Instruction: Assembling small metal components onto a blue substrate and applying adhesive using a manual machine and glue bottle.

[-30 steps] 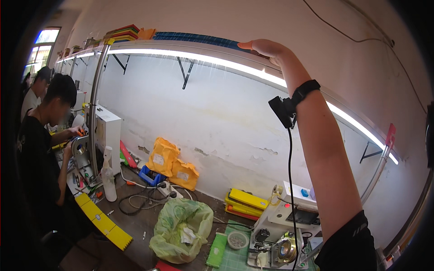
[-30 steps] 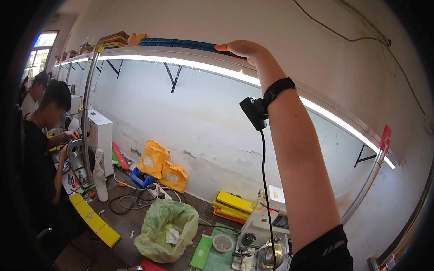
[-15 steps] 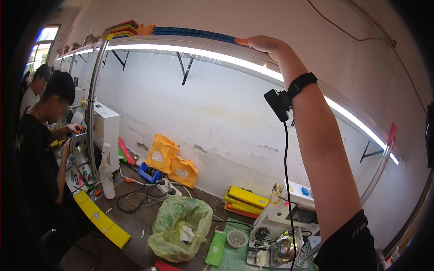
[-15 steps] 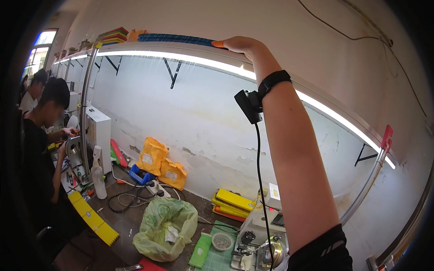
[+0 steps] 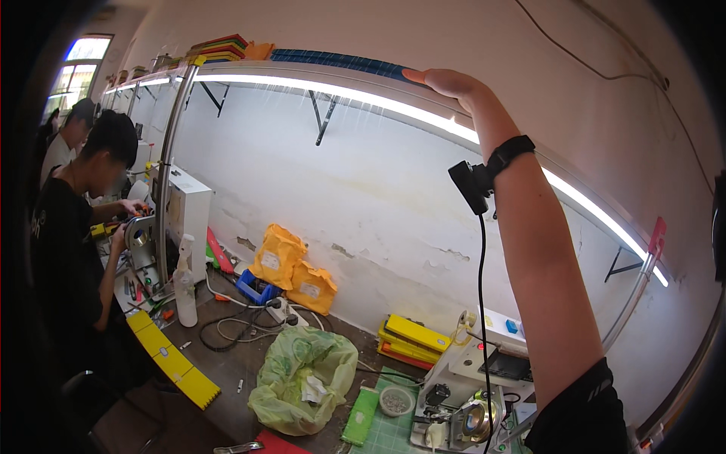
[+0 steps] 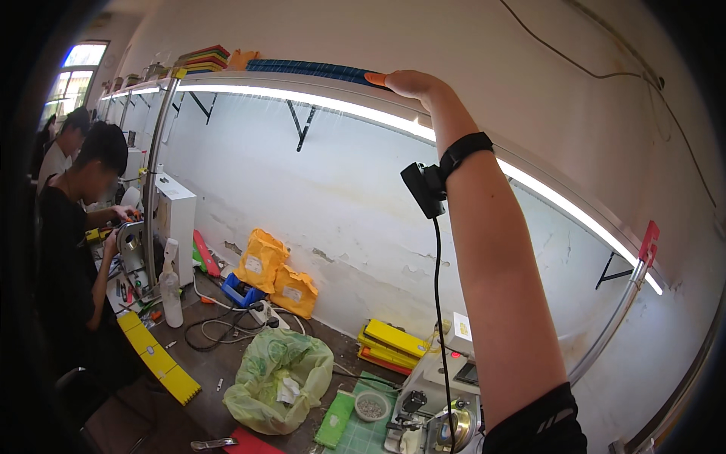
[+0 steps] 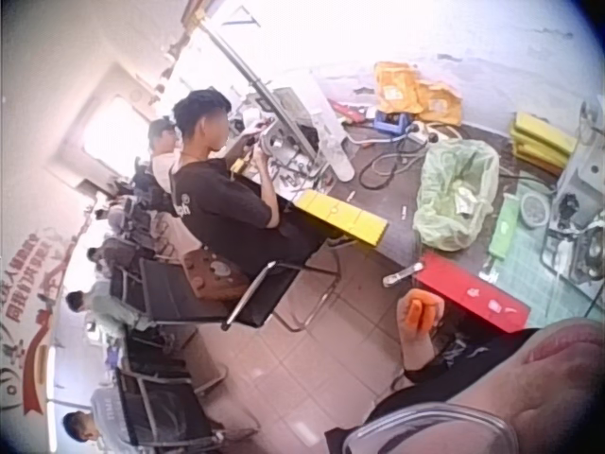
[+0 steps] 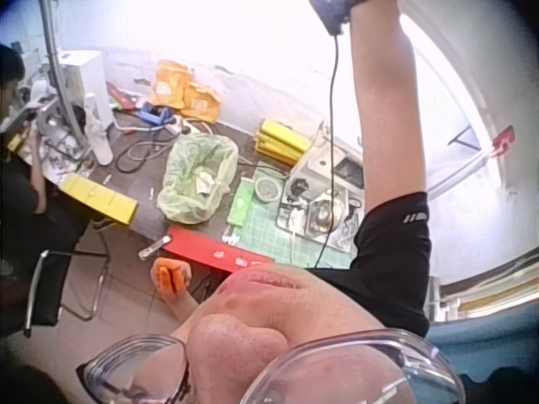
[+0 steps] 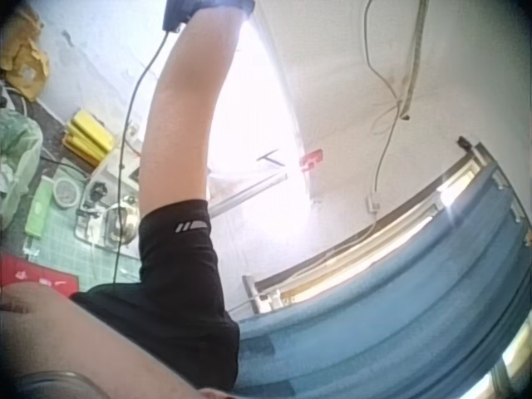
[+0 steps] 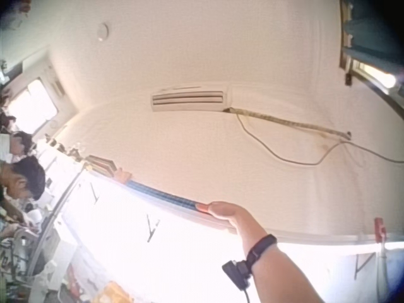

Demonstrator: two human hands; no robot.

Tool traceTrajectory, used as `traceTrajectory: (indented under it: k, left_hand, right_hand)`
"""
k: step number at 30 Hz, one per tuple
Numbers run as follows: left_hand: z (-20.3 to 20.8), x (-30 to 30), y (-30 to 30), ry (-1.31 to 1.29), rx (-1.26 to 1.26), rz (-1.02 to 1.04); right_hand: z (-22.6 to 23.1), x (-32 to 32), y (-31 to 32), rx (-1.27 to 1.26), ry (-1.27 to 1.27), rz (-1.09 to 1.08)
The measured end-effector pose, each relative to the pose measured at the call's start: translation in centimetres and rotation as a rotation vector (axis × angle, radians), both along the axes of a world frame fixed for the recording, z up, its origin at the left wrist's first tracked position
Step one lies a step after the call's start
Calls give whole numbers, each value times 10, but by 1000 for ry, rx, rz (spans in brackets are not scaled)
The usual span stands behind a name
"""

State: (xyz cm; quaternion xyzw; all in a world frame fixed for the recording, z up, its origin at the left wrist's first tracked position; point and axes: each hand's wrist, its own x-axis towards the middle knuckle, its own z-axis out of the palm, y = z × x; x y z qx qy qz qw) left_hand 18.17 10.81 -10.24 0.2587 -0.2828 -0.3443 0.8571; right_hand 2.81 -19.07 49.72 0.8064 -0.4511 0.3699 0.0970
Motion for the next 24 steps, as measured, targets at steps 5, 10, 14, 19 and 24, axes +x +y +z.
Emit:
traceTrajectory:
  k: [5,10,14,19,24]
  left_hand:
    - [-1,-3,-8,4,5,-1]
    - [-4,-7,-4,17,35,17]
    - [-3,-10,2,26,50,31]
    - [-4,-19,29,37,120,49]
    - [-3,-25,35,29,151,50]
  right_hand:
    - [4,-5,-1,-97,74,40]
    - [-7,5,18,-27,59,44]
    - [-6,6,12,-107,88,48]
    - [-9,0,15,-200,67,-47]
    - [-20,-47,33,-668,176,128]
